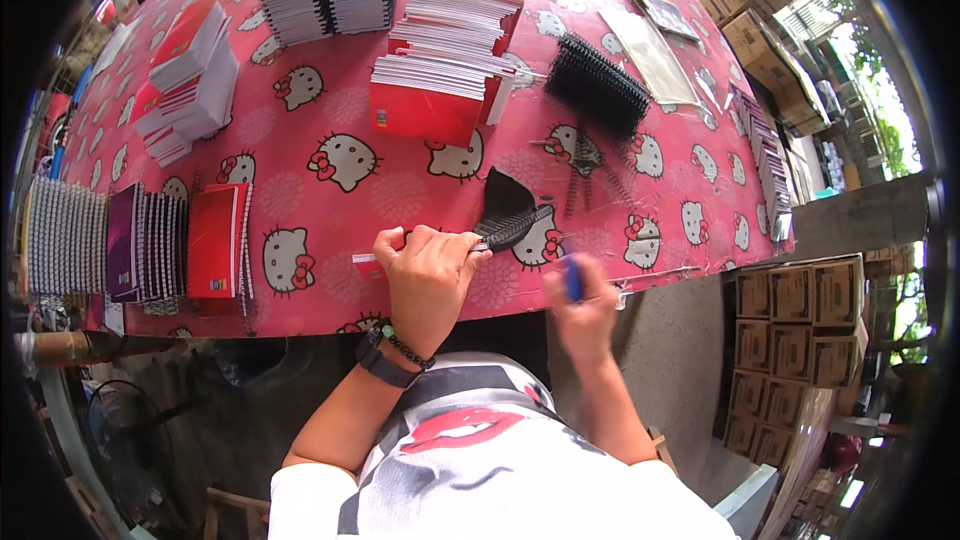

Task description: The person aligns pre-punched paper with a plastic spiral coil and threads the coil through the holes by hand, then uses scissors to trim the excess.

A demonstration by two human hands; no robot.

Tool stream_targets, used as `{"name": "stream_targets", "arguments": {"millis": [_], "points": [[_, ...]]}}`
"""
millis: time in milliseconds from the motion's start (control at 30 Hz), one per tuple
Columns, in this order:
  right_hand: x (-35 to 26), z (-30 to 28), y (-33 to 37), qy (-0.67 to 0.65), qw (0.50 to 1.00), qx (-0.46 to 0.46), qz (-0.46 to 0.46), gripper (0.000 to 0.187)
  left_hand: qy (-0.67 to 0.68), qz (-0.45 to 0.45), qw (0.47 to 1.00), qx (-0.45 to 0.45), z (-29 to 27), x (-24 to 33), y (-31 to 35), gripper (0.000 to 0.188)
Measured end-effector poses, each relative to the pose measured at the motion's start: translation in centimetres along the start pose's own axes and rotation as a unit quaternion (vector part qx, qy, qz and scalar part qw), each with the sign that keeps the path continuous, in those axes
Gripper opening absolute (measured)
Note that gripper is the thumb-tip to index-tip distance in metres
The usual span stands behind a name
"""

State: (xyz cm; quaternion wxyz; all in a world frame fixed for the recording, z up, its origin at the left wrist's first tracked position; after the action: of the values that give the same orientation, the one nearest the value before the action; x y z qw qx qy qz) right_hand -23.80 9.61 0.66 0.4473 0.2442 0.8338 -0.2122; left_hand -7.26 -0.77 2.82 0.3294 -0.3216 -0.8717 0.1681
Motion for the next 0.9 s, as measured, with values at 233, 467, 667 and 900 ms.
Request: {"name": "stream_targets", "arguments": {"millis": [233,467,667,900], "points": [[10.6,-11.4,-6.7,0.297,0.93,0.214,0.033,0.049,0.053,0.069,0.995,-0.056,-0.8,-0.4,0.7,0.017],[3.1,-5.0,-7.7,0.418,0.889,0.132,-0.129,0.062,0.066,0.076,0.993,-0.069,-1.4,-0.6,2.1,0.02],[3.0,-2.4,-10.7,0.448,0.89,0.033,-0.08,0.055,0.055,0.089,0.989,-0.102,-1.7,-0.9,2.2,0.017],[-2.2,4.1,-7.8,0.241,0.907,-0.189,-0.289,0.065,0.07,0.088,0.988,-0.11,-1.9,-1.1,2.1,0.017]]}}
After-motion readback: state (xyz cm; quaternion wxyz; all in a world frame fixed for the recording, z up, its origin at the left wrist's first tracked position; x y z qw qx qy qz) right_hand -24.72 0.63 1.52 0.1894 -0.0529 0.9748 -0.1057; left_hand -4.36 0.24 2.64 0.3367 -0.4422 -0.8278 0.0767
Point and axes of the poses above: each hand's wrist, its own y-axis away from the middle knuckle, its own z-axis out of the palm, x = y × z, the point moved 5 cm from there along -y, towards the middle knuckle, and after that the axes turned 2 degrees about y, right-handed, at the moved point
